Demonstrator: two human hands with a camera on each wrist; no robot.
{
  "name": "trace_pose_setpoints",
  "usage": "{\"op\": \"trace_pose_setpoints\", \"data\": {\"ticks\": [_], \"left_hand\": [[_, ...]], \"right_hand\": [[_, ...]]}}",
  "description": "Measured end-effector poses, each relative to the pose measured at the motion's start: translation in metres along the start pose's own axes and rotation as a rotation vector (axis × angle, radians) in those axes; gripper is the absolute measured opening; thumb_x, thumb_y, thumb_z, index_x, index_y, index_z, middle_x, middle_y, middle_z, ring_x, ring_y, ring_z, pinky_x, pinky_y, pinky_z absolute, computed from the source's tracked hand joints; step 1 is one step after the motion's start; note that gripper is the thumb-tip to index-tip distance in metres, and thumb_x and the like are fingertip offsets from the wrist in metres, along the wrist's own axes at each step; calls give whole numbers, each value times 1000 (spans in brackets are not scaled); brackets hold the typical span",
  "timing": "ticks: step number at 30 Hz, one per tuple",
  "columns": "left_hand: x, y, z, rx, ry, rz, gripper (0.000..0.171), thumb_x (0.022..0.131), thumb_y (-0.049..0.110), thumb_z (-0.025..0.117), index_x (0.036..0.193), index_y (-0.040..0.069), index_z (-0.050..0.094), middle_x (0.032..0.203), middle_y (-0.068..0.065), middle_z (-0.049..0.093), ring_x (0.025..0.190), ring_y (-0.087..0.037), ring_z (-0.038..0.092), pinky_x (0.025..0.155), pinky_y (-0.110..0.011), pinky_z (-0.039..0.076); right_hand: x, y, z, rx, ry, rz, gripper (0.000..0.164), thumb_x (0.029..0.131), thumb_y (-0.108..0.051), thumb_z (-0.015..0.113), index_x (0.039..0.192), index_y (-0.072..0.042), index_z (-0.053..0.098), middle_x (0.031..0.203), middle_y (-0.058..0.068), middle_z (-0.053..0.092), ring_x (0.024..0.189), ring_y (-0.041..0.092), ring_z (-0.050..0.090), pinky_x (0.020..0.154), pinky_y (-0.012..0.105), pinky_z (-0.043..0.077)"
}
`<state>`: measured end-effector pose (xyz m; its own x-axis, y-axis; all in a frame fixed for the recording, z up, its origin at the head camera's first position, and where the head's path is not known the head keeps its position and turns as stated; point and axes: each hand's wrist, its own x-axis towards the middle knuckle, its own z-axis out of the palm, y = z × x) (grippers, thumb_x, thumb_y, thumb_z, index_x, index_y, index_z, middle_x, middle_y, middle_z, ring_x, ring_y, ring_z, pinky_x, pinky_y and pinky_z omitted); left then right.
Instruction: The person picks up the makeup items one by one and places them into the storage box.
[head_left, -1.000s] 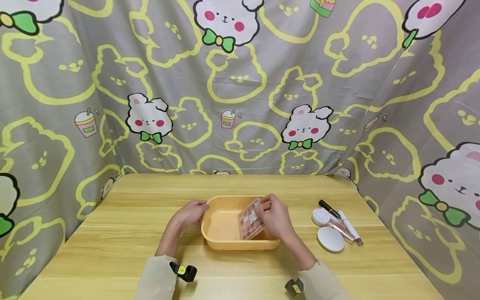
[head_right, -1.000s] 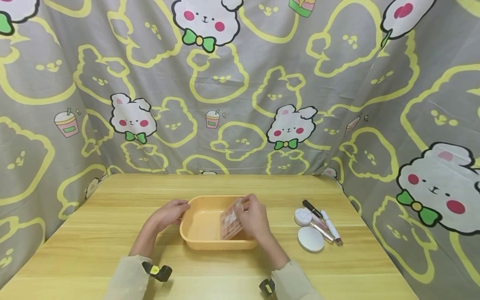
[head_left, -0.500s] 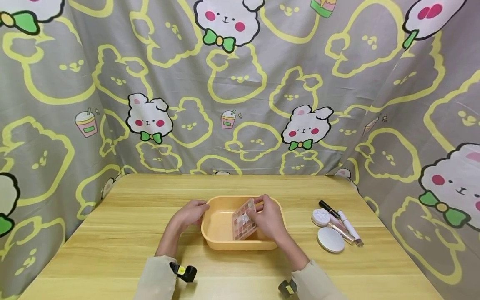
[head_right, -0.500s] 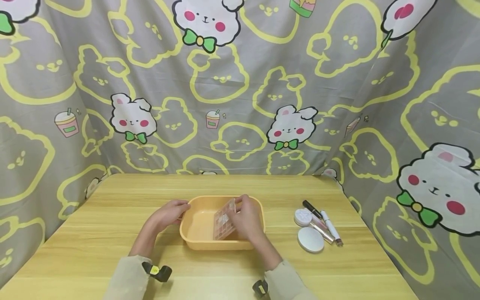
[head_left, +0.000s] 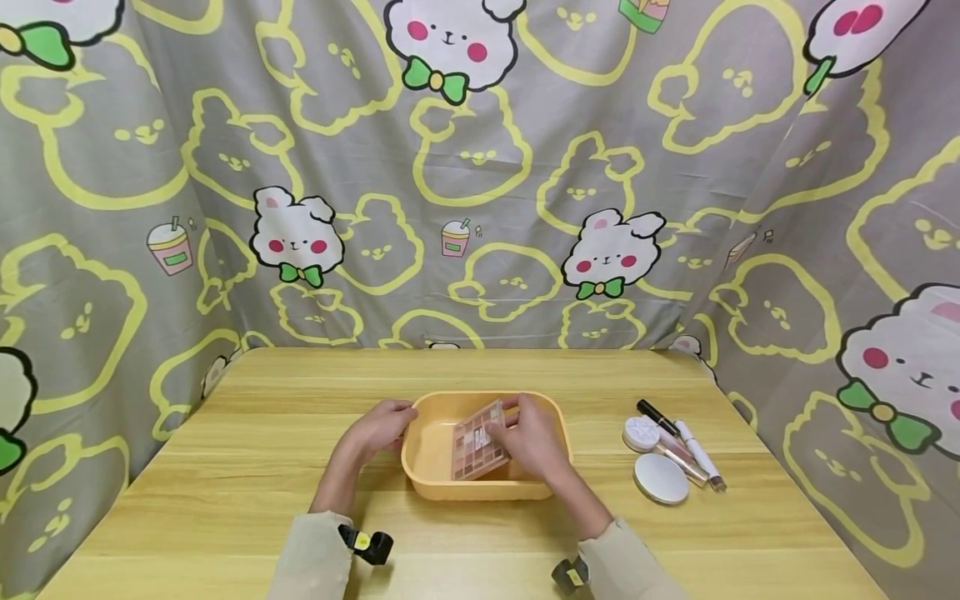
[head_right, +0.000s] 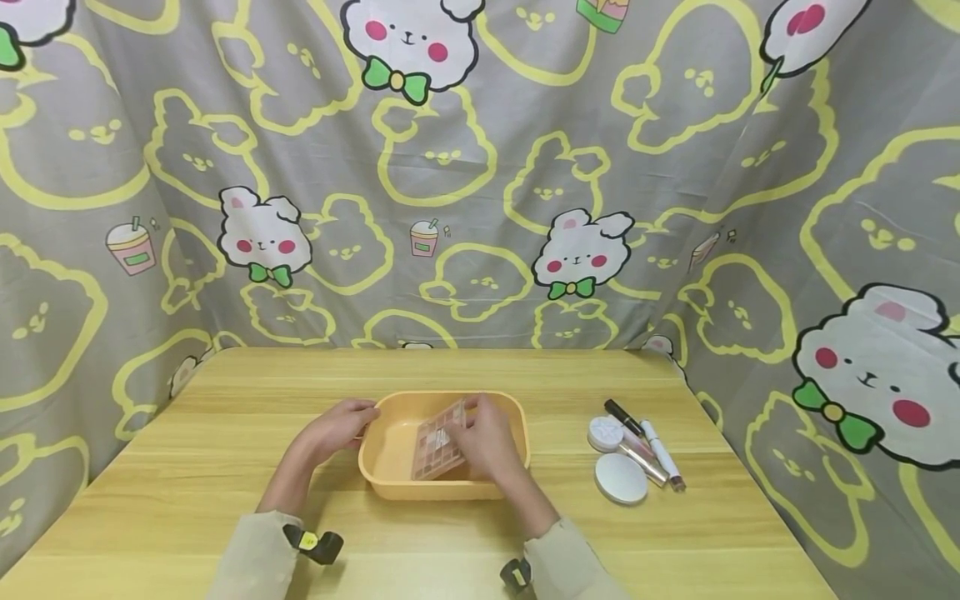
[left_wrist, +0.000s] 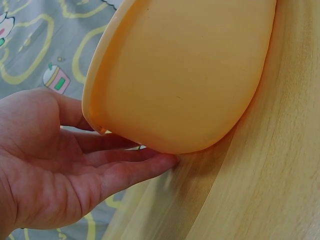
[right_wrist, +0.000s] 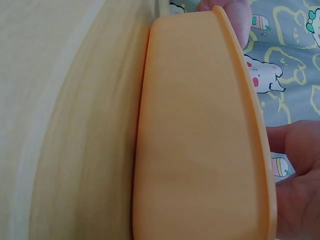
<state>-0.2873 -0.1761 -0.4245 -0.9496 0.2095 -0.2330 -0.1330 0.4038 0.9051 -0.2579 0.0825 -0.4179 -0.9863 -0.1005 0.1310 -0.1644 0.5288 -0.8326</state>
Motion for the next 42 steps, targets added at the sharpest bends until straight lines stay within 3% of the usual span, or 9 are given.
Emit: {"op": "trace_pose_setpoints", "data": {"ticks": [7,13,17,27,35,42], "left_hand": [[1,0,0,1,14,-6,51,107,18,40,149,-11,40,128,-21,61,115,-26,62,94,-44,56],[0,0,0,1,0,14,49,107,17,39,146,-12,43,125,-23,62,112,-28,63,91,-44,58],[0,0,0,8,-2,22,49,107,17,39,146,-13,44,127,-25,62,114,-30,63,92,-46,57],[0,0,0,22,18,3,48,107,17,40,146,-10,45,129,-21,63,115,-28,63,90,-44,58],[-1,2,0,34,13,-5,52,108,18,39,151,-12,37,141,-28,55,127,-38,58,96,-48,55],[0,1,0,27,-6,18,49,108,16,38,148,-12,41,130,-26,63,114,-32,66,87,-42,59]], "right_hand": [[0,-3,-1,94,-101,52,42,91,-2,66,130,8,55,103,20,69,75,20,69,60,31,59],[1,-3,2,159,-171,76,49,89,4,66,135,11,50,105,23,68,78,22,70,63,35,61],[1,-2,3,135,-167,61,50,88,5,66,135,11,51,101,21,68,75,21,69,62,34,61],[-4,2,8,94,-169,35,51,91,3,67,138,10,49,90,16,69,51,18,63,48,34,56],[-4,3,10,128,-212,53,60,89,2,71,142,12,45,92,18,71,50,19,65,48,34,57],[-4,2,10,123,-251,76,59,82,6,73,135,16,49,96,21,70,57,20,68,52,33,58]]}}
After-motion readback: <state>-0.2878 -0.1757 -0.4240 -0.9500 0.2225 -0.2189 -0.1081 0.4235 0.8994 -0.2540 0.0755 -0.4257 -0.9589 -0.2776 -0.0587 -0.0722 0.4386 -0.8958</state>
